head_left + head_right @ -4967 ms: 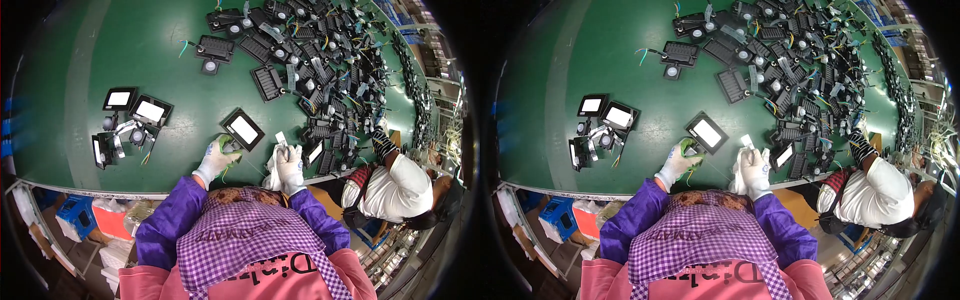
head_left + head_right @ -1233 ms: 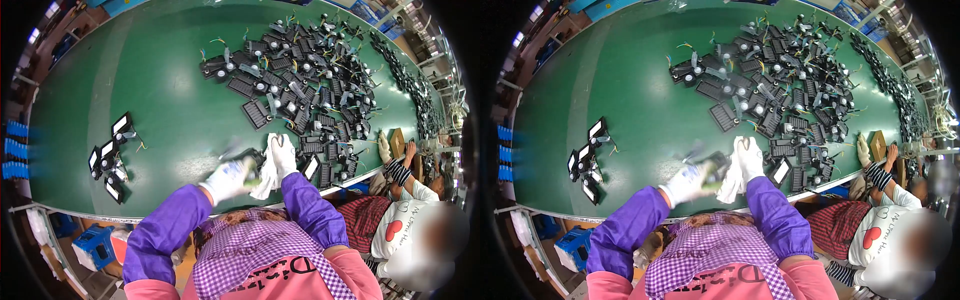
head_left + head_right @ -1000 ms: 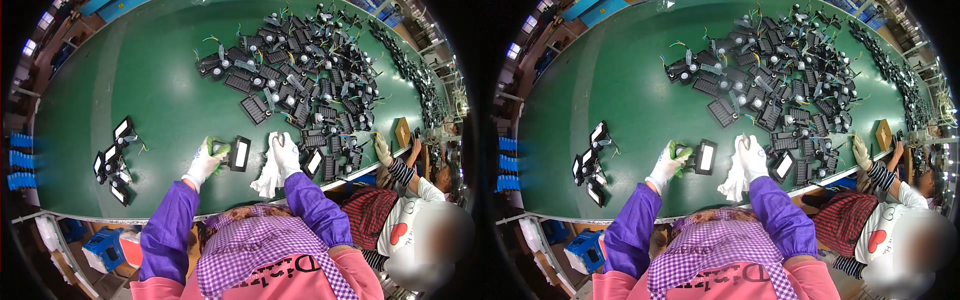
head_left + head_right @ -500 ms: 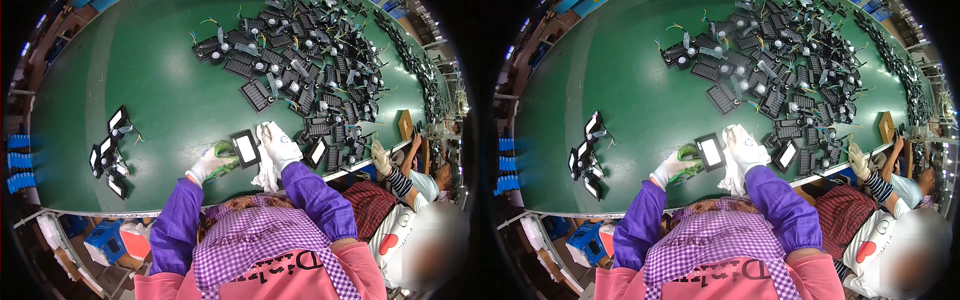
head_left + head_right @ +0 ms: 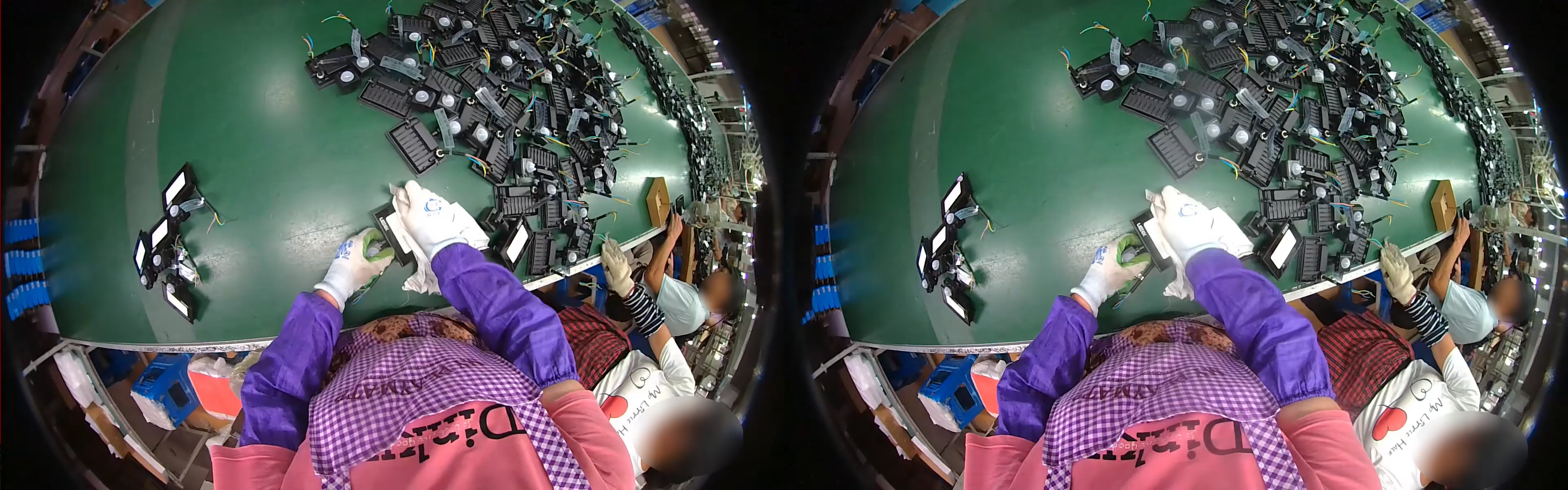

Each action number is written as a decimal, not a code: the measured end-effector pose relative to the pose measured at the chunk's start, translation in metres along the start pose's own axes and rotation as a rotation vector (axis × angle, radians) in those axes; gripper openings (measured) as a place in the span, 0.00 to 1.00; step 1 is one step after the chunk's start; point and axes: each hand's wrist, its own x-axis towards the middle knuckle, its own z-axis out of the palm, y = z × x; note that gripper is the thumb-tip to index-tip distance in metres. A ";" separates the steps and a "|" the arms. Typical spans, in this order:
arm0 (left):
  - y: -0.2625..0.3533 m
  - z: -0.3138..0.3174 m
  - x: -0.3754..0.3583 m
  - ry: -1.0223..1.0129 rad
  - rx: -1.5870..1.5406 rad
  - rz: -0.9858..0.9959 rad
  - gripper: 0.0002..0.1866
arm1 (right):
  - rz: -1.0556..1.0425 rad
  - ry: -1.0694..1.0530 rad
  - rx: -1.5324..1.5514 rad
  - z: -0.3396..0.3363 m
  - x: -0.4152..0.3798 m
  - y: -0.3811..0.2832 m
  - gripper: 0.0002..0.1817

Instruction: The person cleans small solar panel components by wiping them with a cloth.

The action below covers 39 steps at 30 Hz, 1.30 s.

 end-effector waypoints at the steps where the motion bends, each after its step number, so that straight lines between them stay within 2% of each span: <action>1: -0.007 0.004 0.001 0.017 -0.030 0.011 0.25 | -0.032 0.044 -0.032 0.002 -0.010 0.002 0.13; 3: -0.010 0.000 -0.002 0.041 -0.018 0.011 0.26 | 0.057 -0.070 0.014 -0.015 -0.047 0.006 0.15; 4: -0.004 -0.002 -0.003 0.045 0.013 0.000 0.25 | -0.116 -0.087 -0.022 -0.029 -0.066 0.011 0.17; 5: 0.000 -0.002 -0.002 0.047 0.044 -0.011 0.25 | 0.165 -0.243 -0.137 -0.047 -0.068 -0.009 0.17; 7: -0.004 -0.003 0.003 0.016 -0.022 0.025 0.22 | 0.156 -0.211 0.114 -0.029 -0.050 0.000 0.17; 9: 0.004 -0.011 0.002 -0.038 -0.001 0.007 0.22 | 0.036 -0.049 0.158 -0.025 -0.019 -0.012 0.16; 11: -0.003 -0.009 0.003 -0.017 -0.017 0.016 0.23 | 0.060 -0.129 0.091 -0.022 0.015 -0.021 0.14; 13: 0.010 -0.015 0.001 0.016 -0.013 0.001 0.23 | -0.071 0.009 0.078 -0.015 -0.004 -0.010 0.14; 16: 0.006 -0.016 0.004 0.042 0.042 0.010 0.22 | 0.048 -0.203 -0.001 -0.025 -0.049 0.005 0.15; 17: 0.005 -0.015 0.003 0.041 0.065 0.000 0.22 | 0.082 -0.206 -0.079 -0.027 -0.053 0.003 0.15; 18: -0.004 -0.011 0.006 0.018 -0.077 0.027 0.23 | 0.072 -0.187 -0.034 -0.023 -0.047 0.002 0.14; 20: 0.001 -0.015 0.006 -0.014 -0.038 0.004 0.23 | 0.040 -0.136 0.066 -0.016 -0.013 0.001 0.16; 22: 0.000 -0.016 0.004 -0.013 -0.063 -0.026 0.24 | -0.194 -0.050 0.016 -0.021 -0.004 -0.019 0.17; 24: -0.010 -0.014 0.004 0.029 0.047 0.013 0.24 | -0.361 -0.141 -0.082 -0.028 -0.009 -0.039 0.17; 25: 0.006 -0.016 0.004 0.050 0.090 0.037 0.25 | -0.534 -0.211 -0.171 -0.024 -0.014 -0.039 0.16; 26: 0.021 -0.019 -0.005 0.068 0.092 -0.037 0.27 | -0.257 -0.344 -0.015 -0.004 -0.008 -0.040 0.15; 28: 0.012 -0.021 -0.001 -0.034 -0.039 -0.102 0.29 | 0.320 -0.466 0.505 -0.070 -0.006 -0.071 0.15; 29: 0.006 -0.022 0.002 -0.083 -0.102 -0.128 0.30 | 0.198 -0.360 0.299 -0.062 0.006 -0.052 0.15; 30: -0.011 -0.012 0.005 -0.031 -0.248 -0.071 0.30 | 0.104 -0.239 0.076 -0.055 0.017 -0.034 0.16; 33: -0.018 -0.013 0.009 -0.033 -0.135 -0.062 0.30 | -0.034 -0.194 -0.036 -0.034 0.023 -0.031 0.15; 34: -0.012 -0.014 0.009 -0.024 -0.049 -0.048 0.29 | -0.117 -0.310 0.026 -0.061 0.010 -0.058 0.15; 35: -0.003 -0.017 0.005 -0.038 -0.071 -0.087 0.29 | -0.060 -0.429 -0.141 -0.073 0.003 -0.090 0.14; 37: 0.014 -0.026 0.000 -0.059 -0.107 -0.161 0.28 | -0.118 -0.366 -0.093 -0.041 -0.001 -0.076 0.15; 38: 0.002 -0.019 0.002 -0.005 -0.155 -0.120 0.26 | -0.229 -0.254 -0.131 -0.040 0.004 -0.063 0.16; 39: -0.004 -0.015 0.003 0.014 -0.168 -0.091 0.26 | -0.071 -0.251 0.029 -0.051 0.013 -0.068 0.16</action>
